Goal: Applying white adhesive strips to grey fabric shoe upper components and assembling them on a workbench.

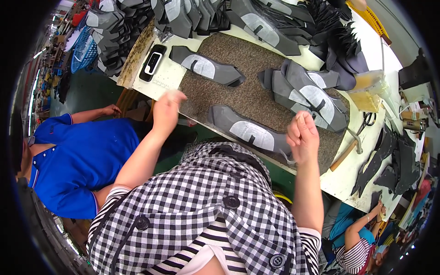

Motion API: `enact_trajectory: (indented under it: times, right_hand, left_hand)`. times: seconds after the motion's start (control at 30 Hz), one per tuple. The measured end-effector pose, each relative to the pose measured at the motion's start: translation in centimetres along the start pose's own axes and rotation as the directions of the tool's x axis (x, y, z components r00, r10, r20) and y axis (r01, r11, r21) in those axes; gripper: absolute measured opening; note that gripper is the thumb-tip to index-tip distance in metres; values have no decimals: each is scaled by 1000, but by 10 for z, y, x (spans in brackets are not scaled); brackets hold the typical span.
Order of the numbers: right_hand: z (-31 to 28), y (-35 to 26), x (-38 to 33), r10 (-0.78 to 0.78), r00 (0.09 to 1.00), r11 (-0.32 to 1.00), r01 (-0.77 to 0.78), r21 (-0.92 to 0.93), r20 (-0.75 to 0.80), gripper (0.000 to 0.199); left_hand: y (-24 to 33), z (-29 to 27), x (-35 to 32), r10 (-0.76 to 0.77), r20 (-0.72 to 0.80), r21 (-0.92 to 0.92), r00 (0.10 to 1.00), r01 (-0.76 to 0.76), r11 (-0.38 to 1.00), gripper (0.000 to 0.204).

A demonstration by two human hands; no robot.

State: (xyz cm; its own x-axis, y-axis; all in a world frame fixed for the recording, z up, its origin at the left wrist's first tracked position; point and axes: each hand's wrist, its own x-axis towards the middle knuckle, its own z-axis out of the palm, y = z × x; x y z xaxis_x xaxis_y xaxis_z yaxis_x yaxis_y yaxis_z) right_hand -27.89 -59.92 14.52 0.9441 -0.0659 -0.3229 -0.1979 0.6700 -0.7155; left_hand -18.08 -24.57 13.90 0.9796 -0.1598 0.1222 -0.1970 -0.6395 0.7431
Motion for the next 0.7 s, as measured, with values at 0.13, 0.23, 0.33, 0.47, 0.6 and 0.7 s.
enact_trajectory:
  times: [0.13,0.23,0.33,0.47,0.6,0.7]
  right_hand:
    - [-10,27,2,270,944,850,-326,-415,-188,15]
    - [8,79,25,71,997,793,-40,-608,27,24]
    - [30,103,49,-5,999,515,-44,-856,-54,19]
    - [36,117,65,-66,998,199,15,-980,2,13]
    - [43,116,67,-31,999,78,31,-996,29,14]
    - [45,118,68,-19,998,-9,63,-998,63,15]
  left_hand:
    - [9,35,-33,46,617,282,785,-276,919,28]
    - [-8,87,-45,346,534,162,771,-495,853,41]
    - [-16,113,-51,360,413,211,836,-472,856,45]
    - [-21,116,-56,306,392,204,867,-406,891,49]
    - [-32,116,-63,348,423,182,836,-455,872,54]
    - [-25,110,-61,343,484,238,805,-498,834,53]
